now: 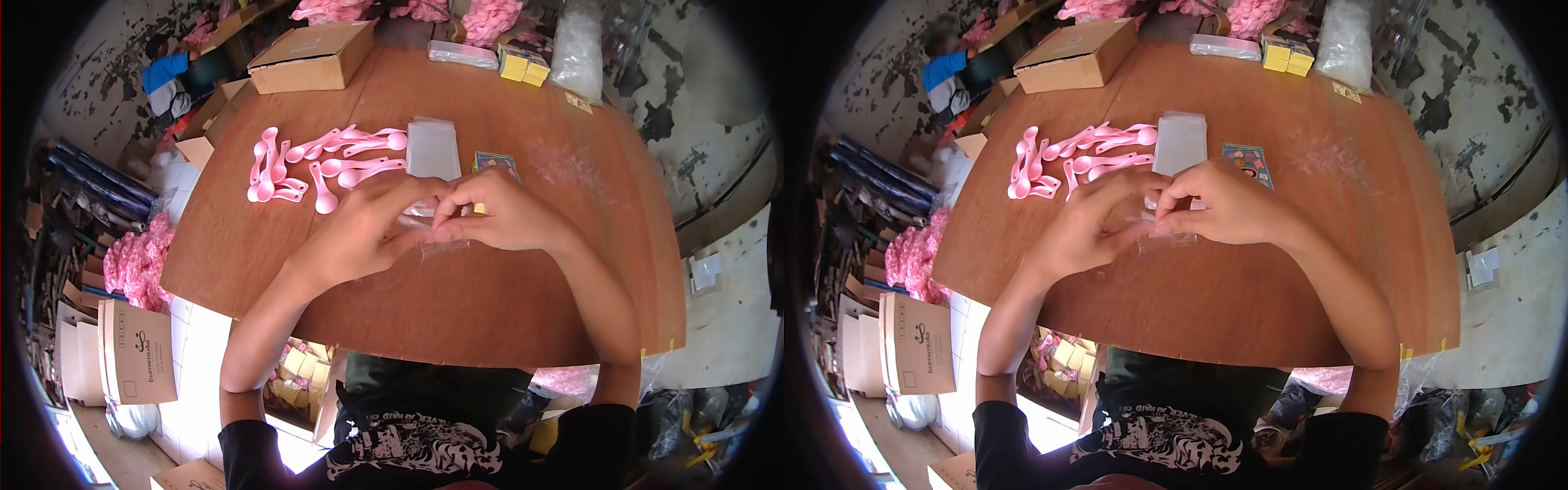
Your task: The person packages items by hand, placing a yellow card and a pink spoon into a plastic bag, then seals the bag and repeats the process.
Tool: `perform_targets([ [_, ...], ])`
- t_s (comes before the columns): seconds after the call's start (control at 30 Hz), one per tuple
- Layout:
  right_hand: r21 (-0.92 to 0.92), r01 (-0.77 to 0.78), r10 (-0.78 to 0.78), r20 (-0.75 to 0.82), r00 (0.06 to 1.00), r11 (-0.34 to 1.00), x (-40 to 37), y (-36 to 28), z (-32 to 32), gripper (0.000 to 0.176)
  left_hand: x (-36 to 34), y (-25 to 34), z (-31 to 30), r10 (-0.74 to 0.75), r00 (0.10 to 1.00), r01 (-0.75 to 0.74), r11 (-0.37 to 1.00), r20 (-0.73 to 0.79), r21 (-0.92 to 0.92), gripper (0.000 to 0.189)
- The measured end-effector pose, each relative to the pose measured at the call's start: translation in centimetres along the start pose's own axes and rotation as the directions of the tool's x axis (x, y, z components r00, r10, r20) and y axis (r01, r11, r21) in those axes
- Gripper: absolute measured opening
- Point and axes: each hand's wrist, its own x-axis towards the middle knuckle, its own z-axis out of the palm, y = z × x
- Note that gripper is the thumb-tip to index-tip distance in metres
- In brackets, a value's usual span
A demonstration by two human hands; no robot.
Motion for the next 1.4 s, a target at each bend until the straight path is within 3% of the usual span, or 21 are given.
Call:
perform_targets([
  [0.03, -0.005, -0.004, 0.004, 0.0, 1.0, 1.0, -0.5, 0.3, -0.6, 0.014, 0.1, -0.1, 0.3, -0.11, 0.993, 0.118, 0.966, 0.048, -0.23, 0.036],
  [0.07, -0.086, -0.047, 0.038, -0.107, 0.994, 0.995, -1.2, 0.7, -1.2, 0.013, 0.1, -0.3, 0.6, -0.204, 0.971, 0.237, 0.865, 0.123, -0.441, 0.037],
  [0.1, -0.161, -0.098, 0.063, -0.213, 0.975, 0.982, -1.8, 1.3, -2.0, 0.013, 0.0, -0.6, 1.0, -0.203, 0.972, 0.235, 0.863, 0.121, -0.447, 0.037],
  [0.13, -0.267, -0.241, 0.174, -0.252, 0.952, 0.933, -2.5, 2.1, -2.8, 0.019, -0.1, -1.1, 1.6, -0.287, 0.954, 0.284, 0.772, 0.086, -0.568, 0.036],
  [0.17, -0.271, -0.244, 0.175, -0.253, 0.952, 0.931, -3.6, 3.2, -3.3, 0.019, -0.3, -1.8, 2.2, -0.372, 0.926, 0.314, 0.663, 0.065, -0.679, 0.035],
  [0.2, -0.484, -0.232, 0.115, -0.258, 0.959, 0.844, -4.6, 4.5, -3.6, 0.025, -0.6, -2.7, 2.6, -0.413, 0.907, 0.326, 0.566, 0.082, -0.757, 0.032],
  [0.23, -0.672, -0.213, 0.055, -0.248, 0.967, 0.709, -5.3, 5.7, -3.9, 0.031, -0.7, -3.1, 2.7, -0.41, 0.909, 0.319, 0.567, 0.076, -0.76, 0.032],
  [0.33, -0.574, -0.228, 0.103, -0.243, 0.965, 0.786, -6.0, 6.8, -3.5, 0.038, -0.7, -3.3, 2.8, -0.638, 0.754, 0.462, 0.35, 0.153, -0.815, 0.031],
  [0.4, -0.517, -0.266, 0.152, -0.252, 0.956, 0.814, -6.1, 7.1, -3.5, 0.039, -0.6, -3.2, 2.7, -0.647, 0.745, 0.449, 0.304, 0.164, -0.84, 0.031],
  [0.47, -0.525, -0.102, -0.04, -0.252, 0.967, 0.845, -6.1, 7.3, -3.4, 0.03, -0.7, -3.3, 2.7, -0.679, 0.707, 0.458, 0.227, 0.198, -0.859, 0.032],
  [0.5, -0.523, -0.102, -0.04, -0.253, 0.967, 0.846, -6.2, 7.1, -3.4, 0.03, -0.9, -3.5, 2.9, -0.679, 0.707, 0.46, 0.227, 0.199, -0.858, 0.032],
  [0.57, -0.469, -0.308, 0.067, -0.461, 0.885, 0.828, -5.9, 5.6, -3.1, 0.019, -1.2, -3.9, 3.3, -0.696, 0.693, 0.471, 0.238, 0.189, -0.85, 0.033],
  [0.6, -0.471, -0.304, 0.066, -0.457, 0.887, 0.828, -5.5, 5.4, -2.7, 0.019, -1.4, -3.9, 3.1, -0.701, 0.681, 0.494, 0.226, 0.212, -0.839, 0.033],
  [0.67, -0.068, -0.091, -0.005, -0.827, 0.562, 0.993, -4.7, 4.8, -1.7, 0.017, -1.2, -3.5, 2.9, -0.717, 0.661, 0.523, 0.228, 0.222, -0.821, 0.033],
  [0.7, -0.068, -0.092, -0.004, -0.825, 0.566, 0.993, -4.5, 3.9, -1.5, 0.017, -1.2, -3.3, 2.9, -0.729, 0.642, 0.553, 0.228, 0.236, -0.801, 0.033],
  [0.77, 0.143, 0.052, 0.079, -0.776, 0.626, 0.988, -4.3, 1.8, -1.3, 0.019, -1.4, -3.3, 3.2, -0.701, 0.673, 0.54, 0.247, 0.237, -0.804, 0.034],
  [0.87, 0.191, 0.053, 0.108, -0.74, 0.664, 0.98, -3.4, 1.3, -0.5, 0.017, -1.6, -2.6, 3.5, -0.615, 0.74, 0.506, 0.243, 0.272, -0.827, 0.034],
  [1.0, 0.163, -0.054, 0.146, -0.626, 0.766, 0.985, -3.2, 2.1, -0.4, 0.019, -1.4, -1.9, 2.9, -0.603, 0.748, 0.512, 0.257, 0.278, -0.819, 0.034],
  [1.1, 0.165, -0.014, 0.12, -0.652, 0.749, 0.986, -3.4, 1.9, -0.1, 0.018, -1.7, -2.2, 3.2, -0.584, 0.759, 0.531, 0.298, 0.289, -0.793, 0.034],
  [1.23, 0.151, -0.045, 0.135, -0.662, 0.737, 0.987, -3.6, 1.1, -0.4, 0.017, -1.6, -2.0, 3.3, -0.57, 0.762, 0.509, 0.236, 0.306, -0.828, 0.034],
  [1.4, 0.085, -0.125, 0.151, -0.501, 0.852, 0.988, -4.4, 0.9, -0.8, 0.016, -1.7, -2.0, 3.1, -0.533, 0.77, 0.538, 0.25, 0.35, -0.805, 0.038],
])
